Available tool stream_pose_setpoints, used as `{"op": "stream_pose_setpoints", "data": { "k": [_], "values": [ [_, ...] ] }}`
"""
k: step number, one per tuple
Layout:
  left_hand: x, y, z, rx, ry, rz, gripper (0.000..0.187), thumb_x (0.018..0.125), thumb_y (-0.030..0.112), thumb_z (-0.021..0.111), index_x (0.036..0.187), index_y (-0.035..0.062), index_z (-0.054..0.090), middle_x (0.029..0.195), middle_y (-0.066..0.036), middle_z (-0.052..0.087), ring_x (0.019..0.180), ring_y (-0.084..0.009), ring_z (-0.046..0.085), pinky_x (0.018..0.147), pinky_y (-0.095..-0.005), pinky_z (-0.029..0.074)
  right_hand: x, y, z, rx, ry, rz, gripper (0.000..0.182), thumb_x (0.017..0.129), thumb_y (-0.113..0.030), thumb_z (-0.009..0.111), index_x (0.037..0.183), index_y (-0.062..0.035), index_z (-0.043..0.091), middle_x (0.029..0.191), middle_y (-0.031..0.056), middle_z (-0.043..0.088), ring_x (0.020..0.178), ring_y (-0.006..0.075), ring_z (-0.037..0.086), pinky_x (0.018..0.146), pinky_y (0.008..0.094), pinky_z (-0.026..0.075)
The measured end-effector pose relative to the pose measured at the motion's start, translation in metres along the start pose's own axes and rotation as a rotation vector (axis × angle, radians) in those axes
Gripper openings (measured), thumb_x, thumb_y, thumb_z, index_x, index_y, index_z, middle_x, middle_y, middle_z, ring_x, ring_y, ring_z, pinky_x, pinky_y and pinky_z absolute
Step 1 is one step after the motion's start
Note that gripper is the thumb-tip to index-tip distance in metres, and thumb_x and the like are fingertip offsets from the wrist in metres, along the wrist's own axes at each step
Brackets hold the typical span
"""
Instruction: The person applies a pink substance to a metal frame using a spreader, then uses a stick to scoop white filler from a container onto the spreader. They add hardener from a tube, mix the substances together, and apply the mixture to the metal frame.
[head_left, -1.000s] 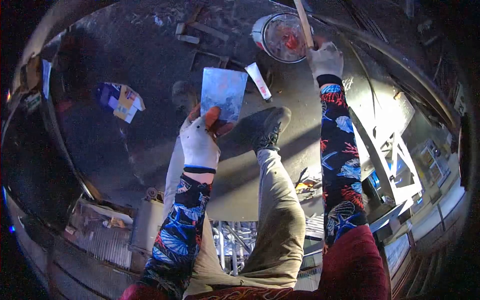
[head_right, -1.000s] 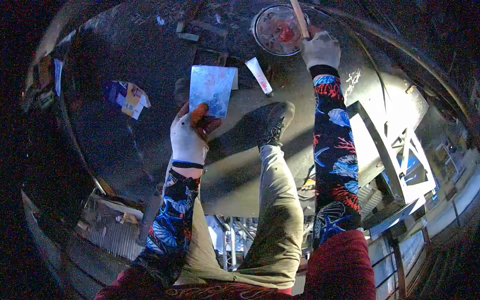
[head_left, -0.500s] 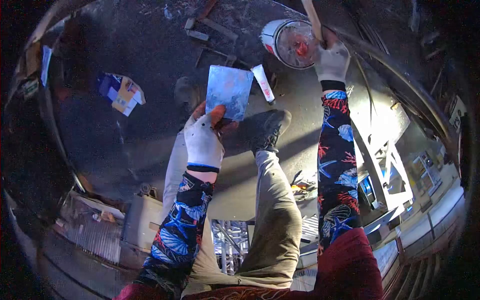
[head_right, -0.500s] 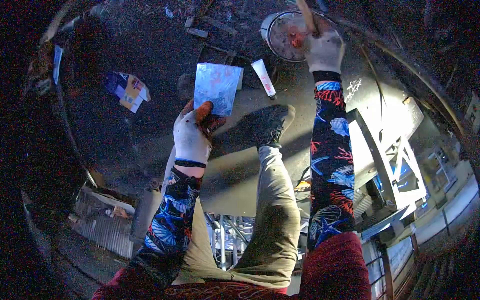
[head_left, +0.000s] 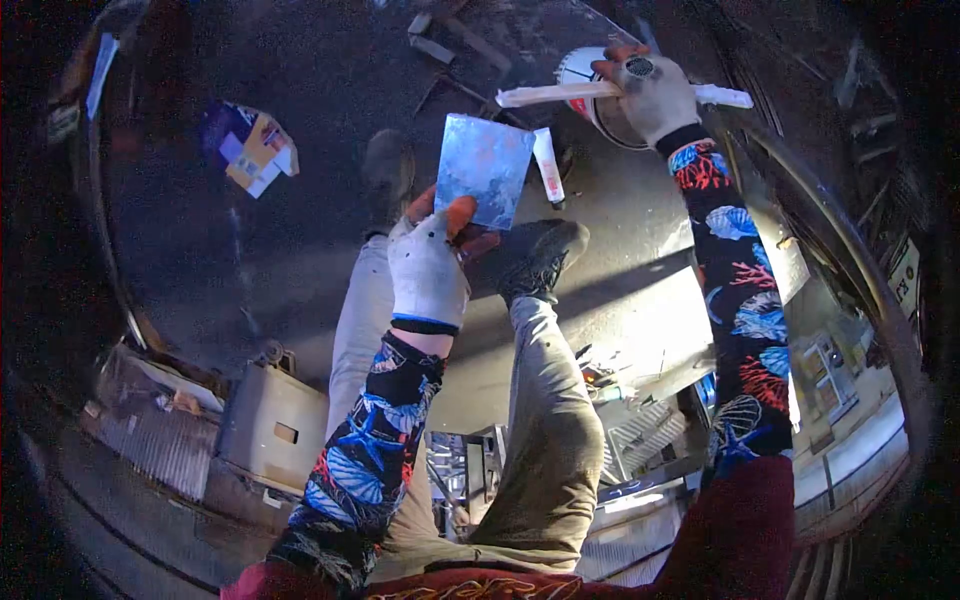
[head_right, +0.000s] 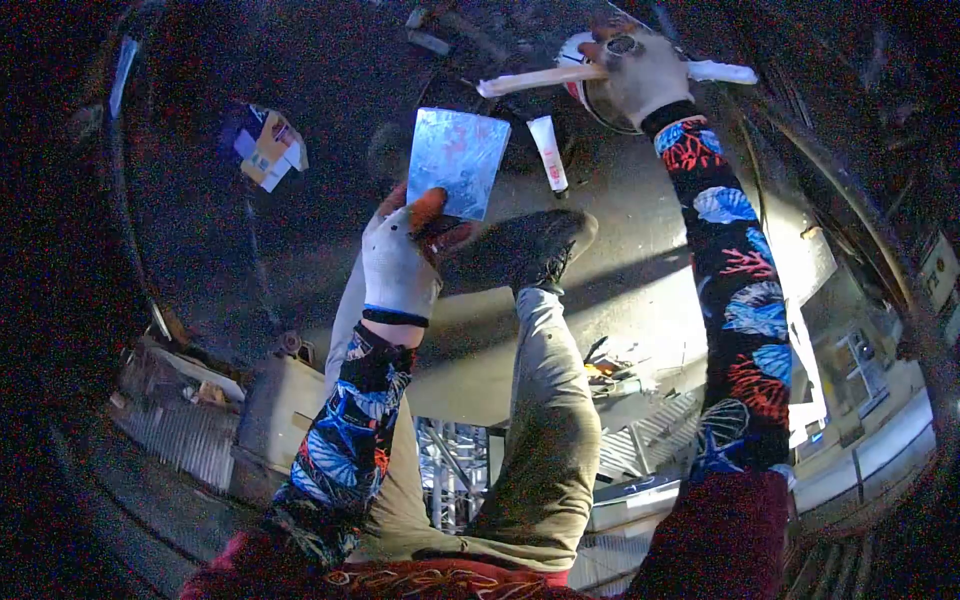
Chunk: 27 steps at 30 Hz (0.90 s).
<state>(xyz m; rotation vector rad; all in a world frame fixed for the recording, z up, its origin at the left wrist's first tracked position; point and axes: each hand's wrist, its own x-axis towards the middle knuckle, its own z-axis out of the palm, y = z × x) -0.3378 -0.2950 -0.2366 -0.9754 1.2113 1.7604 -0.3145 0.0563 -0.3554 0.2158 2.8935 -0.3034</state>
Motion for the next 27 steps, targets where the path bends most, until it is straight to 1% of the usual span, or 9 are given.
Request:
{"op": "stream_pose_setpoints", "data": {
  "k": [4, 7, 13, 18, 20, 22, 24, 25, 27],
  "values": [
    [0.002, -0.003, -0.003, -0.048, -0.012, -0.007, 0.036, 0.088, 0.002, 0.062, 0.123, -0.0019, 0.056, 0.097, -0.012, 0.068, 0.074, -0.0219, 0.068, 0.06, -0.033, 0.06, -0.001, -0.001, -0.022, -0.209, 0.053, -0.248, 0.034, 0.088, -0.014, 0.055, 0.118, -0.0265, 0.065, 0.109, 0.0006, 0.066, 0.102, 0.0263, 0.064, 0.087, 0.0388, 0.052],
    [0.001, -0.002, -0.001, -0.058, 0.015, -0.005, 0.036, 0.088, 0.002, 0.062, 0.123, -0.0014, 0.056, 0.096, -0.011, 0.069, 0.073, -0.0219, 0.068, 0.059, -0.0332, 0.06, 0.0, 0.014, -0.014, -0.186, 0.168, -0.359, 0.032, 0.082, -0.015, 0.06, 0.111, -0.02, 0.071, 0.107, 0.0096, 0.069, 0.096, 0.0295, 0.066, 0.085, 0.0402, 0.054],
    [0.002, -0.003, -0.001, -0.066, -0.004, -0.028, 0.033, 0.088, 0.003, 0.063, 0.119, -0.0006, 0.056, 0.094, -0.01, 0.068, 0.073, -0.0217, 0.068, 0.06, -0.0336, 0.06, 0.025, -0.004, -0.057, -0.339, -0.147, -0.254, 0.015, 0.086, -0.015, 0.058, 0.098, -0.0115, 0.068, 0.095, 0.0137, 0.068, 0.09, 0.0321, 0.065, 0.078, 0.0438, 0.053],
    [0.002, 0.003, -0.002, -0.011, 0.11, -0.004, 0.028, 0.089, 0.001, 0.055, 0.117, 0.001, 0.058, 0.099, -0.013, 0.068, 0.079, -0.0257, 0.069, 0.067, -0.0374, 0.059, 0.02, -0.014, -0.117, -0.347, -0.481, -0.103, 0.022, 0.077, -0.021, 0.067, 0.096, -0.0099, 0.067, 0.092, 0.0165, 0.065, 0.092, 0.0351, 0.063, 0.083, 0.0443, 0.051],
    [0.009, 0.005, -0.015, -0.149, 0.12, 0.096, 0.021, 0.091, 0.003, 0.053, 0.112, 0.0011, 0.059, 0.097, -0.012, 0.067, 0.077, -0.0252, 0.067, 0.067, -0.0387, 0.059, 0.005, -0.023, -0.131, -0.395, -0.56, -0.102, 0.036, 0.078, -0.035, 0.073, 0.102, -0.0094, 0.068, 0.1, 0.0161, 0.065, 0.094, 0.034, 0.064, 0.084, 0.0436, 0.051],
    [0.014, 0.012, -0.017, -0.284, 0.225, 0.136, 0.018, 0.093, 0.007, 0.053, 0.11, 0.0014, 0.058, 0.095, -0.011, 0.066, 0.078, -0.0262, 0.066, 0.066, -0.0396, 0.058, -0.017, -0.039, -0.143, -0.185, -0.482, 0.086, 0.047, 0.08, -0.043, 0.072, 0.109, -0.0068, 0.067, 0.102, 0.0171, 0.066, 0.093, 0.0332, 0.064, 0.083, 0.0422, 0.051],
    [0.016, 0.008, -0.018, -0.352, 0.29, 0.205, 0.017, 0.093, 0.007, 0.053, 0.109, 0.0031, 0.057, 0.099, -0.011, 0.066, 0.084, -0.0276, 0.066, 0.071, -0.0402, 0.058, -0.036, -0.05, -0.129, -0.266, -0.55, 0.012, 0.052, 0.082, -0.044, 0.07, 0.114, -0.0042, 0.065, 0.105, 0.0184, 0.066, 0.093, 0.0332, 0.064, 0.083, 0.0408, 0.052],
    [0.018, 0.009, -0.024, -0.353, 0.286, 0.208, 0.017, 0.093, 0.007, 0.053, 0.109, 0.0031, 0.057, 0.099, -0.011, 0.066, 0.084, -0.0276, 0.066, 0.071, -0.0402, 0.058, -0.043, -0.068, -0.123, -0.039, -0.576, 0.046, 0.055, 0.081, -0.048, 0.069, 0.114, -0.0043, 0.064, 0.104, 0.019, 0.065, 0.093, 0.0342, 0.064, 0.082, 0.0423, 0.051],
    [0.02, 0.01, -0.034, -0.322, 0.216, 0.248, 0.017, 0.093, 0.008, 0.054, 0.109, 0.0048, 0.056, 0.102, -0.011, 0.064, 0.089, -0.0285, 0.065, 0.076, -0.0418, 0.057, -0.062, -0.091, -0.079, -0.312, -0.41, -0.135, 0.046, 0.089, -0.053, 0.055, 0.118, -0.0172, 0.062, 0.104, 0.0148, 0.062, 0.1, 0.0342, 0.063, 0.082, 0.0443, 0.052]
  ]
}}
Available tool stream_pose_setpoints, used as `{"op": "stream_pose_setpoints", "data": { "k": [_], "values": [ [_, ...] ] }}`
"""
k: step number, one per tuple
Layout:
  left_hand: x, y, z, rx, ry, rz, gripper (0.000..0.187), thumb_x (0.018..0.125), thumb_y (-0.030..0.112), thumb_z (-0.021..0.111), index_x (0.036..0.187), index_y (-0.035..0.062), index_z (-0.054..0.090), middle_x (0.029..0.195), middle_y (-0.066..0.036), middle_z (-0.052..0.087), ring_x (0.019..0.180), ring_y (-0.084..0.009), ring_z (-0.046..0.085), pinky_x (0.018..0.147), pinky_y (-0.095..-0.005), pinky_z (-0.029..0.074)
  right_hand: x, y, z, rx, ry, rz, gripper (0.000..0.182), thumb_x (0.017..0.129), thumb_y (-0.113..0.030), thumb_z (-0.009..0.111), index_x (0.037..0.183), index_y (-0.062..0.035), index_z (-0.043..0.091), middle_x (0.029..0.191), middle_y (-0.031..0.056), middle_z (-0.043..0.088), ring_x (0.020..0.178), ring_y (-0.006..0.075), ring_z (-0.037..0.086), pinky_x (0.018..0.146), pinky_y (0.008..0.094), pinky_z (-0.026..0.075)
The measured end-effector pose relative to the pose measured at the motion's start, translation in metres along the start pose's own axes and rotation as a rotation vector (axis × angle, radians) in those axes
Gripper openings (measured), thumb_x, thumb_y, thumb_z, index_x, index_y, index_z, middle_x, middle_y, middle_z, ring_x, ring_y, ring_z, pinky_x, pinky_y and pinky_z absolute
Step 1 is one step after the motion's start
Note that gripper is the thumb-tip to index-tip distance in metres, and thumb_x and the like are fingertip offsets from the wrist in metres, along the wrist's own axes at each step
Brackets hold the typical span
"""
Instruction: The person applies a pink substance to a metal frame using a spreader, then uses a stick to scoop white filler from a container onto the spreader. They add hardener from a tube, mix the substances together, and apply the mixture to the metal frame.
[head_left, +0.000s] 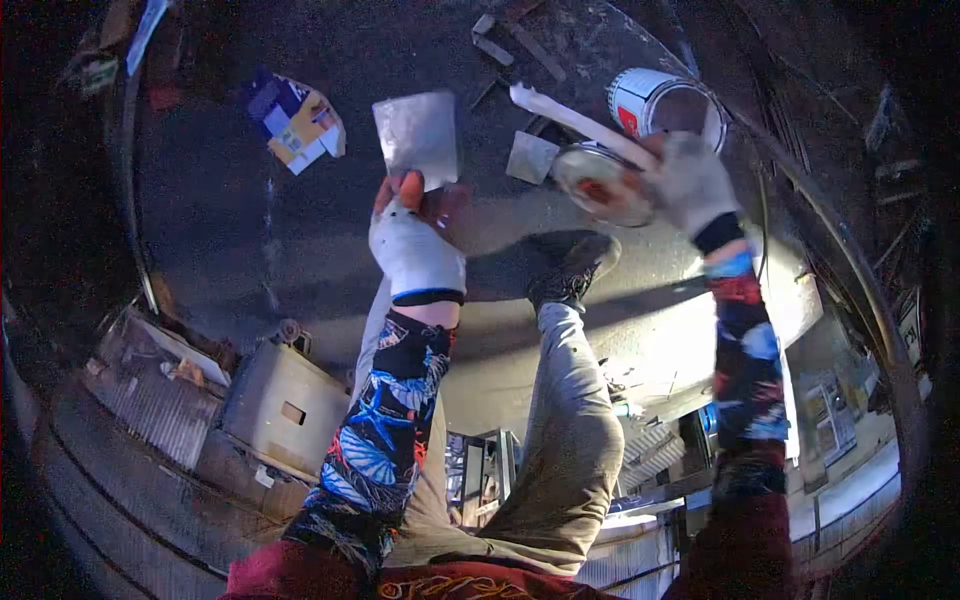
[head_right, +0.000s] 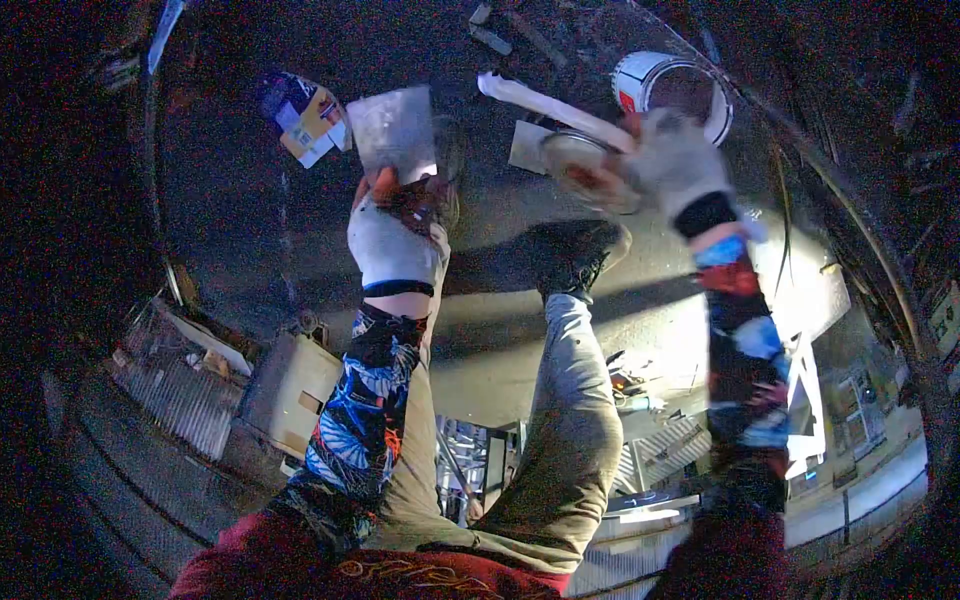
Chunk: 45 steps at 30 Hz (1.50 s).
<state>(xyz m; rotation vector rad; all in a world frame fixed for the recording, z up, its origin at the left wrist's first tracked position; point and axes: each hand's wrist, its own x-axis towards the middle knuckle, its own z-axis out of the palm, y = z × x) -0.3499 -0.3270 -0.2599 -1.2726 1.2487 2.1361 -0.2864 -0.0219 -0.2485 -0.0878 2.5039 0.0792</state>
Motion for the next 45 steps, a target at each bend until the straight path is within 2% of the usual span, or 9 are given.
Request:
{"op": "stream_pose_setpoints", "data": {
  "k": [5, 9, 11, 14, 18, 23, 29, 31, 45],
  "values": [
    [-0.008, -0.006, 0.009, 0.041, 0.084, 0.064, 0.036, 0.097, 0.013, 0.044, 0.131, 0.0026, 0.042, 0.115, -0.019, 0.057, 0.092, -0.0334, 0.065, 0.071, -0.0452, 0.06, 0.065, -0.078, 0.089, 0.503, 0.328, 0.468, 0.024, 0.081, -0.035, 0.064, 0.091, -0.0148, 0.07, 0.084, 0.014, 0.069, 0.081, 0.032, 0.068, 0.069, 0.0457, 0.054],
    [-0.011, -0.007, 0.009, 0.033, 0.097, 0.014, 0.033, 0.095, 0.009, 0.044, 0.126, 0.0005, 0.047, 0.109, -0.018, 0.06, 0.092, -0.0318, 0.065, 0.072, -0.0461, 0.061, 0.123, -0.107, 0.165, 0.409, 0.473, 0.431, 0.014, 0.082, -0.025, 0.059, 0.09, -0.0149, 0.066, 0.082, 0.011, 0.066, 0.076, 0.0314, 0.066, 0.066, 0.0434, 0.054],
    [-0.007, -0.008, 0.006, 0.084, 0.018, -0.012, 0.032, 0.094, 0.008, 0.043, 0.124, -0.0013, 0.049, 0.106, -0.017, 0.062, 0.09, -0.0306, 0.066, 0.072, -0.0468, 0.061, 0.171, -0.122, 0.295, 1.139, 0.693, 0.429, 0.018, 0.085, -0.028, 0.058, 0.094, -0.0143, 0.066, 0.084, 0.0113, 0.067, 0.077, 0.0325, 0.066, 0.069, 0.0422, 0.054],
    [-0.007, -0.005, 0.006, 0.119, -0.029, 0.013, 0.034, 0.094, 0.008, 0.043, 0.126, -0.0023, 0.048, 0.107, -0.017, 0.062, 0.091, -0.0306, 0.066, 0.072, -0.0465, 0.061, 0.117, -0.129, 0.162, 0.602, 0.454, 0.46, 0.028, 0.084, -0.036, 0.061, 0.095, -0.0117, 0.068, 0.084, 0.0126, 0.069, 0.081, 0.0322, 0.068, 0.073, 0.0439, 0.054],
    [-0.008, -0.009, 0.012, 0.027, 0.051, -0.029, 0.012, 0.091, 0.006, 0.054, 0.103, 0.0071, 0.056, 0.097, -0.01, 0.065, 0.081, -0.0296, 0.066, 0.07, -0.0418, 0.058, 0.066, -0.117, 0.101, 0.67, 0.228, 0.549, 0.039, 0.083, -0.047, 0.063, 0.103, -0.0133, 0.066, 0.091, 0.0143, 0.068, 0.089, 0.0326, 0.067, 0.078, 0.0448, 0.054],
    [-0.017, -0.011, 0.026, 0.229, -0.094, -0.021, 0.036, 0.095, 0.009, 0.043, 0.129, -0.0007, 0.045, 0.11, -0.017, 0.06, 0.094, -0.0313, 0.065, 0.074, -0.0465, 0.06, -0.031, -0.07, 0.123, 0.672, 0.409, 0.559, 0.042, 0.08, -0.032, 0.069, 0.115, -0.0102, 0.06, 0.102, 0.0191, 0.065, 0.097, 0.0363, 0.064, 0.079, 0.0471, 0.053],
    [-0.025, -0.018, 0.036, 0.312, -0.163, -0.114, 0.033, 0.095, 0.008, 0.044, 0.127, -0.0008, 0.046, 0.112, -0.016, 0.061, 0.094, -0.0305, 0.066, 0.071, -0.0425, 0.06, -0.102, 0.023, 0.055, 0.39, -0.101, 0.851, 0.04, 0.091, -0.043, 0.054, 0.111, -0.0088, 0.061, 0.102, 0.0194, 0.066, 0.096, 0.035, 0.066, 0.082, 0.0471, 0.053],
    [-0.037, -0.02, 0.051, 0.288, -0.059, -0.097, 0.014, 0.093, 0.006, 0.053, 0.106, 0.0025, 0.058, 0.095, -0.012, 0.066, 0.074, -0.0257, 0.066, 0.06, -0.0356, 0.055, -0.097, 0.05, 0.087, 0.209, -0.036, 0.745, 0.036, 0.093, -0.039, 0.051, 0.106, -0.0079, 0.062, 0.098, 0.016, 0.069, 0.09, 0.0361, 0.068, 0.078, 0.0497, 0.054],
    [-0.028, -0.019, 0.039, 0.351, -0.154, -0.118, 0.019, 0.093, 0.006, 0.053, 0.111, 0.0014, 0.057, 0.096, -0.011, 0.066, 0.079, -0.0236, 0.065, 0.064, -0.0358, 0.057, -0.011, 0.065, 0.02, 0.07, -0.173, 0.737, 0.033, 0.092, -0.032, 0.051, 0.11, -0.0078, 0.065, 0.108, 0.02, 0.068, 0.098, 0.0358, 0.068, 0.084, 0.0485, 0.054]
  ]
}}
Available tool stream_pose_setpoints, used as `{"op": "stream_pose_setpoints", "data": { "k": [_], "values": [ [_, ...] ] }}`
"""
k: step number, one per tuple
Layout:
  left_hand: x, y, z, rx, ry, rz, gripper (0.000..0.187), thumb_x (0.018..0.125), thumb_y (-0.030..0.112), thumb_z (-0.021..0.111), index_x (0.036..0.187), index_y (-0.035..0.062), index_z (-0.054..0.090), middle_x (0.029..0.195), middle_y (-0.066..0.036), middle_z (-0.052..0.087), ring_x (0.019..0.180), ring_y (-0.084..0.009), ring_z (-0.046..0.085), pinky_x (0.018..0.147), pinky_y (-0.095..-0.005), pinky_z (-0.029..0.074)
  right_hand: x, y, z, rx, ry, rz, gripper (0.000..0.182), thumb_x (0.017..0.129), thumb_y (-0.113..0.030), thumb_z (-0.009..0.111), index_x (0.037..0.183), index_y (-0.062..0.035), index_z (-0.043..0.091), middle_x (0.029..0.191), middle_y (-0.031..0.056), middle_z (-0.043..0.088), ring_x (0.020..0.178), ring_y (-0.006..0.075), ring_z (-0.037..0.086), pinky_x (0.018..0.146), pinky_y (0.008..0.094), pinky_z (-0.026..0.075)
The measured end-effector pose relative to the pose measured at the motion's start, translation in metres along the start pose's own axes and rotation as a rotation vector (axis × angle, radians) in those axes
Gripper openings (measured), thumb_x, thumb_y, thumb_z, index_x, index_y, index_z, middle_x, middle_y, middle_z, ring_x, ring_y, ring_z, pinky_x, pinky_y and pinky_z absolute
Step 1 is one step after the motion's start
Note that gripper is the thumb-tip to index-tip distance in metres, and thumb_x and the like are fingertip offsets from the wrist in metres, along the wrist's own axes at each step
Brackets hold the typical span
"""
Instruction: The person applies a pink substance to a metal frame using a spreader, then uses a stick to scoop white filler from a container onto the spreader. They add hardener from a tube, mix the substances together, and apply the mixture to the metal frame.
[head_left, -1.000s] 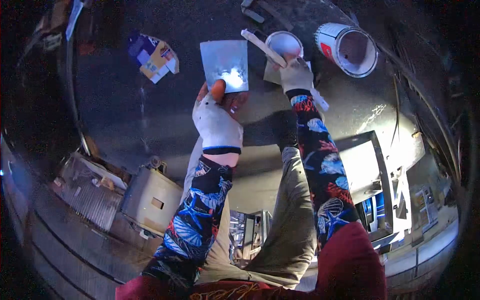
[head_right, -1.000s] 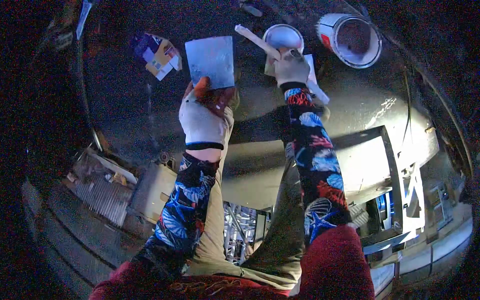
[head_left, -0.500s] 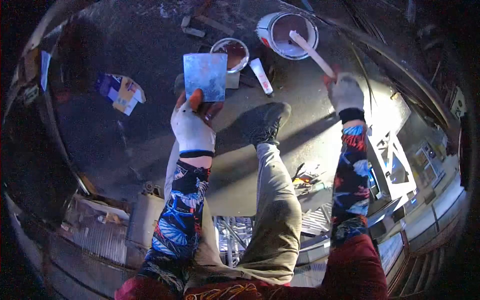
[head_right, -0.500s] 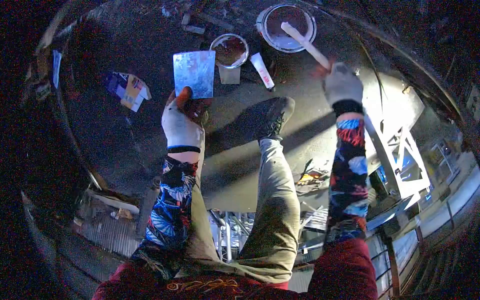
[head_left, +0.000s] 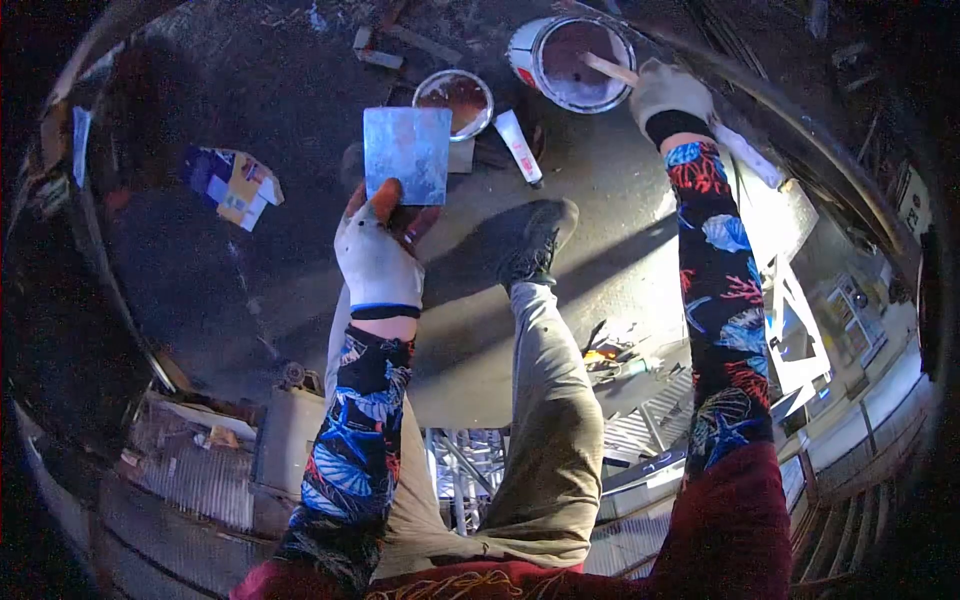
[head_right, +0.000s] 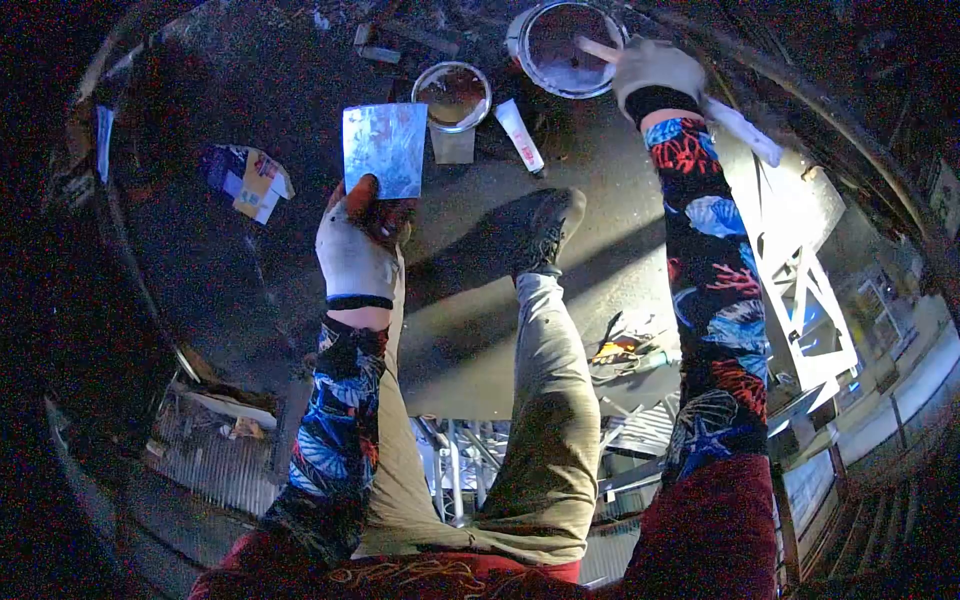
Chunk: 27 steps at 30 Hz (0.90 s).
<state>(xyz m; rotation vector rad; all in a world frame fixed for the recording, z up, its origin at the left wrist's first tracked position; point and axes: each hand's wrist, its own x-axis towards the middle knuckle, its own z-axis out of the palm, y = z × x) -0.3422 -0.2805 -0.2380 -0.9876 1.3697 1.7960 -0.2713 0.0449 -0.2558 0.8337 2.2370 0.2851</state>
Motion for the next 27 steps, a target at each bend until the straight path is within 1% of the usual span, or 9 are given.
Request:
{"op": "stream_pose_setpoints", "data": {
  "k": [5, 7, 12, 17, 19, 22, 24, 26, 27],
  "values": [
    [0.002, -0.002, -0.004, -0.05, 0.014, -0.021, 0.019, 0.093, 0.005, 0.052, 0.111, 0.0007, 0.056, 0.096, -0.011, 0.066, 0.079, -0.0243, 0.066, 0.064, -0.036, 0.057, 0.024, -0.016, 0.029, 0.037, 0.044, -0.005, 0.032, 0.097, -0.028, 0.042, 0.118, -0.0327, 0.066, 0.109, 0.0107, 0.069, 0.1, 0.0306, 0.068, 0.08, 0.0444, 0.056],
    [0.004, -0.004, -0.007, 0.043, -0.045, -0.001, 0.034, 0.094, 0.008, 0.047, 0.126, -0.0029, 0.048, 0.109, -0.017, 0.061, 0.091, -0.0288, 0.067, 0.069, -0.0389, 0.06, 0.033, -0.026, 0.039, 0.038, 0.063, -0.033, 0.031, 0.096, -0.028, 0.043, 0.116, -0.0298, 0.067, 0.109, 0.0109, 0.069, 0.1, 0.0299, 0.068, 0.081, 0.0439, 0.056],
    [0.004, -0.008, -0.008, 0.026, -0.029, -0.016, 0.032, 0.095, 0.008, 0.045, 0.125, -0.003, 0.048, 0.107, -0.016, 0.062, 0.09, -0.0284, 0.067, 0.07, -0.0395, 0.061, 0.034, -0.047, 0.028, 0.047, -0.1, -0.126, 0.029, 0.093, -0.021, 0.049, 0.111, -0.0185, 0.071, 0.122, 0.0063, 0.066, 0.11, 0.0239, 0.065, 0.085, 0.0477, 0.056],
    [0.005, -0.007, -0.007, 0.02, -0.079, -0.031, 0.03, 0.095, 0.007, 0.048, 0.123, -0.0028, 0.049, 0.103, -0.016, 0.064, 0.085, -0.0274, 0.068, 0.069, -0.039, 0.061, 0.026, -0.052, 0.029, 0.122, 0.024, -0.128, 0.03, 0.092, -0.018, 0.048, 0.11, -0.015, 0.072, 0.12, 0.0079, 0.067, 0.11, 0.0268, 0.065, 0.089, 0.0449, 0.054],
    [0.004, -0.007, -0.006, 0.034, -0.13, -0.02, 0.03, 0.094, 0.006, 0.05, 0.123, -0.0027, 0.05, 0.103, -0.016, 0.064, 0.084, -0.0267, 0.068, 0.068, -0.0378, 0.06, 0.034, -0.054, 0.037, 0.338, -0.076, 0.053, 0.046, 0.093, -0.046, 0.048, 0.115, -0.01, 0.066, 0.123, 0.0222, 0.062, 0.112, 0.0343, 0.062, 0.092, 0.0485, 0.051],
    [-0.001, -0.004, 0.001, -0.002, -0.029, -0.063, 0.031, 0.093, 0.005, 0.053, 0.123, -0.003, 0.05, 0.102, -0.015, 0.065, 0.081, -0.0264, 0.068, 0.066, -0.0364, 0.06, 0.029, -0.049, 0.035, 0.377, -0.113, -0.026, 0.056, 0.091, -0.054, 0.05, 0.118, -0.0078, 0.064, 0.122, 0.0239, 0.061, 0.115, 0.0368, 0.059, 0.097, 0.0467, 0.048],
    [0.001, -0.003, -0.001, 0.031, -0.059, -0.061, 0.032, 0.093, 0.005, 0.051, 0.124, -0.0028, 0.049, 0.104, -0.015, 0.064, 0.084, -0.0273, 0.068, 0.069, -0.038, 0.06, 0.042, -0.049, 0.069, 0.456, -0.1, 0.119, 0.062, 0.088, -0.058, 0.052, 0.128, -0.0121, 0.058, 0.123, 0.0234, 0.061, 0.115, 0.0395, 0.058, 0.098, 0.0457, 0.047],
    [0.004, -0.006, -0.006, 0.061, -0.095, -0.061, 0.033, 0.093, 0.005, 0.05, 0.126, -0.0027, 0.048, 0.106, -0.016, 0.064, 0.087, -0.0281, 0.068, 0.072, -0.0397, 0.061, 0.048, -0.046, 0.095, 0.437, 0.191, -0.046, 0.055, 0.09, -0.051, 0.053, 0.136, -0.0216, 0.051, 0.122, 0.02, 0.062, 0.112, 0.0393, 0.059, 0.096, 0.0464, 0.048],
    [0.009, -0.01, -0.009, 0.006, -0.095, -0.06, 0.034, 0.093, 0.005, 0.049, 0.126, -0.0023, 0.049, 0.108, -0.016, 0.063, 0.09, -0.0292, 0.067, 0.075, -0.0415, 0.06, 0.049, -0.045, 0.102, 0.408, 0.139, -0.014, 0.052, 0.092, -0.04, 0.053, 0.142, -0.0308, 0.041, 0.118, 0.0153, 0.065, 0.106, 0.0384, 0.062, 0.093, 0.0458, 0.05]
  ]
}}
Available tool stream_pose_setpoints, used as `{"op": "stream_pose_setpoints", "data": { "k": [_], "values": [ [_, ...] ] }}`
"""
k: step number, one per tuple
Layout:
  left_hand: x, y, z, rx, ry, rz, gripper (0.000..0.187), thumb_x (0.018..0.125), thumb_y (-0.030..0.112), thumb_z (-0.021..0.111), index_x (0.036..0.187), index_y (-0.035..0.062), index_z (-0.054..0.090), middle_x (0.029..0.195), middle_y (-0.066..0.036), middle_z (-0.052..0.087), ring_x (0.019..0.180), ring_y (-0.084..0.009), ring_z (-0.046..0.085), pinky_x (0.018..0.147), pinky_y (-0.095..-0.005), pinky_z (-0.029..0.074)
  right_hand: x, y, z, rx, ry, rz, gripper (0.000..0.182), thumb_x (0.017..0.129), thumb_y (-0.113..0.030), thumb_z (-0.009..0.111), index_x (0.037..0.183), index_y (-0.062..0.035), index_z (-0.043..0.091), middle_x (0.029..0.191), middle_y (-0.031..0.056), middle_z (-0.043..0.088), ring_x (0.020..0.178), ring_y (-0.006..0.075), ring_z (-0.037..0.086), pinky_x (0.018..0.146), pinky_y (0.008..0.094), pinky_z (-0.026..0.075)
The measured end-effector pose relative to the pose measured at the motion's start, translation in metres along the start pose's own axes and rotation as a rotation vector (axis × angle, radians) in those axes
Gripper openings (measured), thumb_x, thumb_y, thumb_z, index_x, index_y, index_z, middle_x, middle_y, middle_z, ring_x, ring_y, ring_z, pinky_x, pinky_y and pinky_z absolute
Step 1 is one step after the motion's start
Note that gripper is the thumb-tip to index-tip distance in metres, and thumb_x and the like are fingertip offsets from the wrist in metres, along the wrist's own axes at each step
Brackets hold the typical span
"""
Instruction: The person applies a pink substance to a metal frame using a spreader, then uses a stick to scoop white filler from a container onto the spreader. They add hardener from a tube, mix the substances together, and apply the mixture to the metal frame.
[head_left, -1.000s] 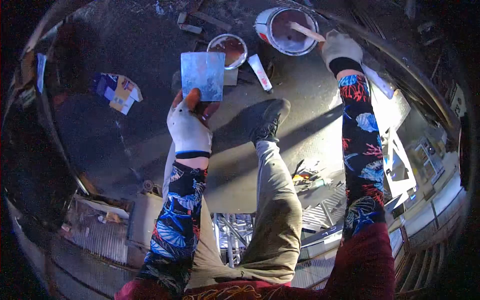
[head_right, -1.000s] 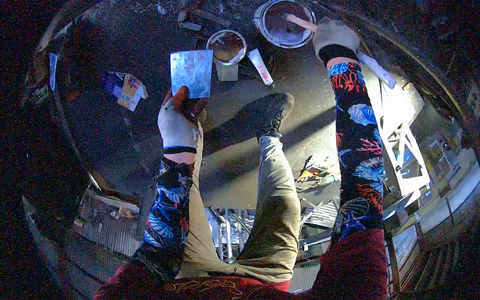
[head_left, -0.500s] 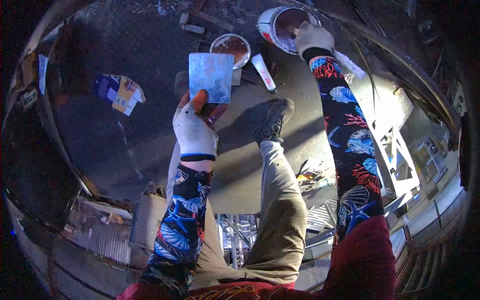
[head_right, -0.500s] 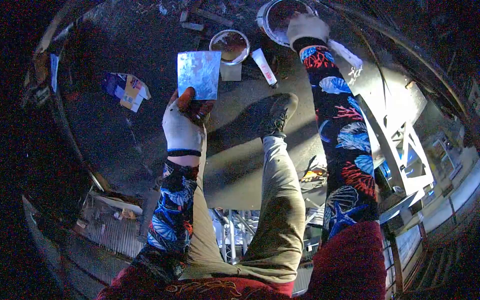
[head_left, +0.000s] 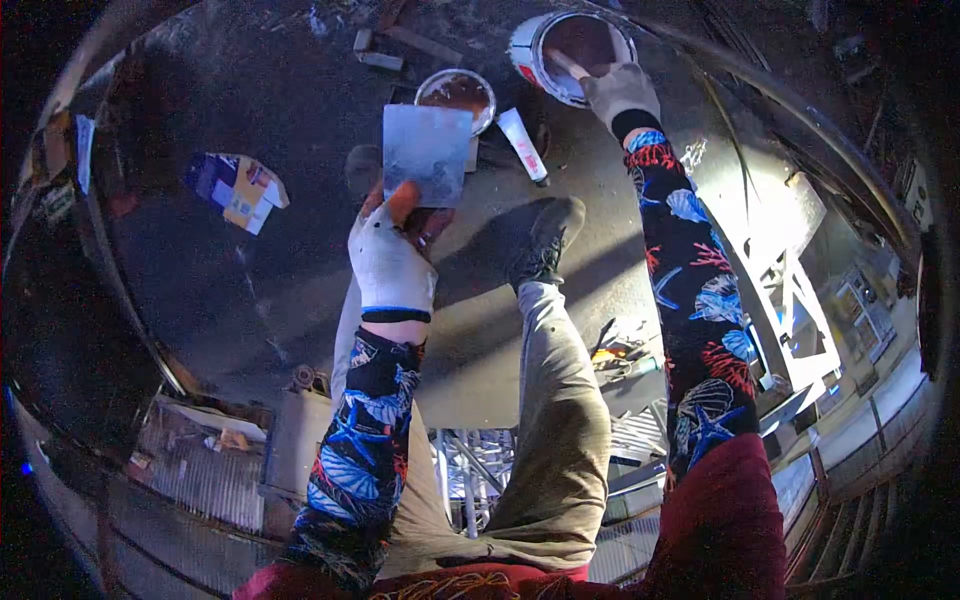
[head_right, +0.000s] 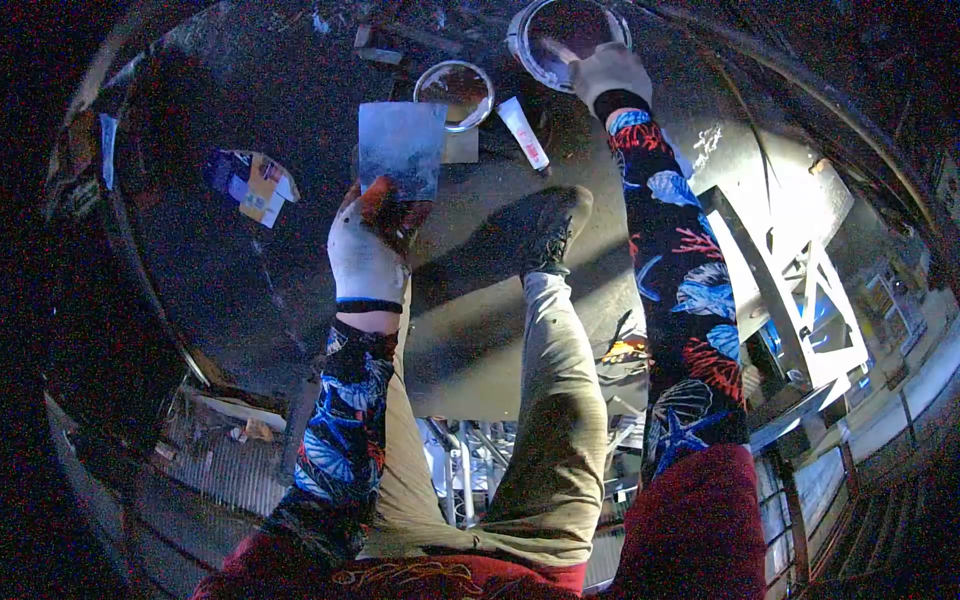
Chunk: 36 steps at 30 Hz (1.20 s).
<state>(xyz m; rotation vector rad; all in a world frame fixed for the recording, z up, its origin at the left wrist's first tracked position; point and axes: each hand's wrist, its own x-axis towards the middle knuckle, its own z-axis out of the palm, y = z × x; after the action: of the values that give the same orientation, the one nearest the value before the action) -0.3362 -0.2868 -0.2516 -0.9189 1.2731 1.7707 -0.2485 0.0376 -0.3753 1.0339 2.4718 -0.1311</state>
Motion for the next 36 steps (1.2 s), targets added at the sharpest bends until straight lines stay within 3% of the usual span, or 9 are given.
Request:
{"op": "stream_pose_setpoints", "data": {
  "k": [7, 15, 19, 23, 24, 31, 32, 35, 36],
  "values": [
    [-0.012, 0.001, 0.009, 0.007, 0.115, 0.039, 0.035, 0.093, 0.007, 0.05, 0.127, -0.0021, 0.051, 0.112, -0.018, 0.061, 0.097, -0.031, 0.065, 0.079, -0.0433, 0.06, -0.05, 0.023, -0.039, 0.454, -0.066, 0.18, 0.041, 0.08, -0.044, 0.062, 0.109, -0.0167, 0.073, 0.105, 0.0208, 0.068, 0.1, 0.037, 0.066, 0.09, 0.0433, 0.051],
    [0.024, -0.018, 0.035, 0.579, -0.099, 0.369, 0.038, 0.09, 0.011, 0.062, 0.12, -0.0104, 0.058, 0.1, -0.012, 0.066, 0.083, -0.0172, 0.065, 0.07, -0.03, 0.055, -0.076, 0.097, 0.008, 0.842, 0.189, 0.029, 0.045, 0.084, -0.051, 0.07, 0.102, -0.0103, 0.075, 0.08, 0.0166, 0.071, 0.077, 0.0333, 0.068, 0.074, 0.0396, 0.052],
    [0.067, -0.032, 0.097, 0.558, -0.254, 0.281, 0.041, 0.081, 0.01, 0.066, 0.117, -0.0064, 0.062, 0.095, -0.013, 0.069, 0.078, -0.0175, 0.067, 0.071, -0.0288, 0.054, -0.083, 0.119, 0.006, 0.532, 0.3, -0.058, 0.049, 0.083, -0.054, 0.069, 0.1, -0.0084, 0.075, 0.075, 0.0154, 0.069, 0.066, 0.0223, 0.068, 0.061, 0.036, 0.05],
    [0.107, -0.057, 0.121, 1.095, -0.449, 0.78, 0.027, 0.083, 0.016, 0.065, 0.098, -0.0065, 0.07, 0.094, -0.015, 0.07, 0.083, -0.0232, 0.069, 0.075, -0.0333, 0.054, -0.113, 0.093, -0.059, 0.592, 0.163, -0.045, 0.035, 0.088, -0.036, 0.07, 0.107, -0.0061, 0.072, 0.091, 0.0131, 0.073, 0.081, 0.0213, 0.07, 0.072, 0.0321, 0.051],
    [0.115, -0.054, 0.12, 1.646, -0.533, 1.266, 0.024, 0.086, 0.011, 0.06, 0.101, -0.0049, 0.07, 0.094, -0.014, 0.07, 0.086, -0.0242, 0.069, 0.076, -0.0334, 0.055, -0.114, 0.095, -0.043, 0.68, 0.349, -0.153, 0.039, 0.088, -0.047, 0.064, 0.107, -0.0145, 0.073, 0.079, 0.0106, 0.071, 0.069, 0.0251, 0.068, 0.063, 0.0361, 0.052],
    [0.083, -0.051, 0.11, 1.3, -0.613, 0.968, 0.024, 0.086, 0.005, 0.058, 0.104, -0.0041, 0.07, 0.094, -0.015, 0.071, 0.084, -0.0247, 0.07, 0.073, -0.0327, 0.057, -0.152, 0.07, -0.03, 0.205, 0.548, -0.332, 0.049, 0.081, -0.005, 0.063, 0.127, -0.0236, 0.063, 0.11, 0.0073, 0.067, 0.096, 0.0283, 0.064, 0.083, 0.0377, 0.053],
    [0.084, -0.056, 0.111, 0.691, -0.58, 0.433, 0.022, 0.085, 0.003, 0.059, 0.102, -0.0057, 0.07, 0.087, -0.014, 0.07, 0.08, -0.0243, 0.07, 0.072, -0.0322, 0.057, -0.156, 0.065, -0.034, 0.227, 0.53, -0.322, 0.055, 0.078, 0.0, 0.061, 0.128, -0.0226, 0.062, 0.115, 0.0079, 0.065, 0.098, 0.0295, 0.062, 0.085, 0.0388, 0.052],
    [0.078, -0.044, 0.098, 1.358, -0.57, 1.074, 0.019, 0.085, 0.003, 0.06, 0.097, -0.0082, 0.068, 0.086, -0.014, 0.069, 0.077, -0.023, 0.07, 0.071, -0.032, 0.057, -0.162, 0.068, -0.034, 0.228, 0.5, -0.34, 0.061, 0.074, -0.003, 0.058, 0.131, -0.0243, 0.06, 0.116, 0.0039, 0.065, 0.105, 0.0256, 0.059, 0.09, 0.0374, 0.048],
    [0.068, -0.05, 0.102, 0.697, -0.545, 0.614, 0.019, 0.085, 0.001, 0.06, 0.099, -0.0103, 0.065, 0.09, -0.016, 0.067, 0.073, -0.0252, 0.07, 0.068, -0.0344, 0.058, -0.16, 0.07, -0.033, 0.244, 0.555, -0.39, 0.061, 0.075, 0.0, 0.058, 0.131, -0.0234, 0.061, 0.116, 0.0048, 0.065, 0.101, 0.0272, 0.061, 0.088, 0.0381, 0.049]
  ]
}}
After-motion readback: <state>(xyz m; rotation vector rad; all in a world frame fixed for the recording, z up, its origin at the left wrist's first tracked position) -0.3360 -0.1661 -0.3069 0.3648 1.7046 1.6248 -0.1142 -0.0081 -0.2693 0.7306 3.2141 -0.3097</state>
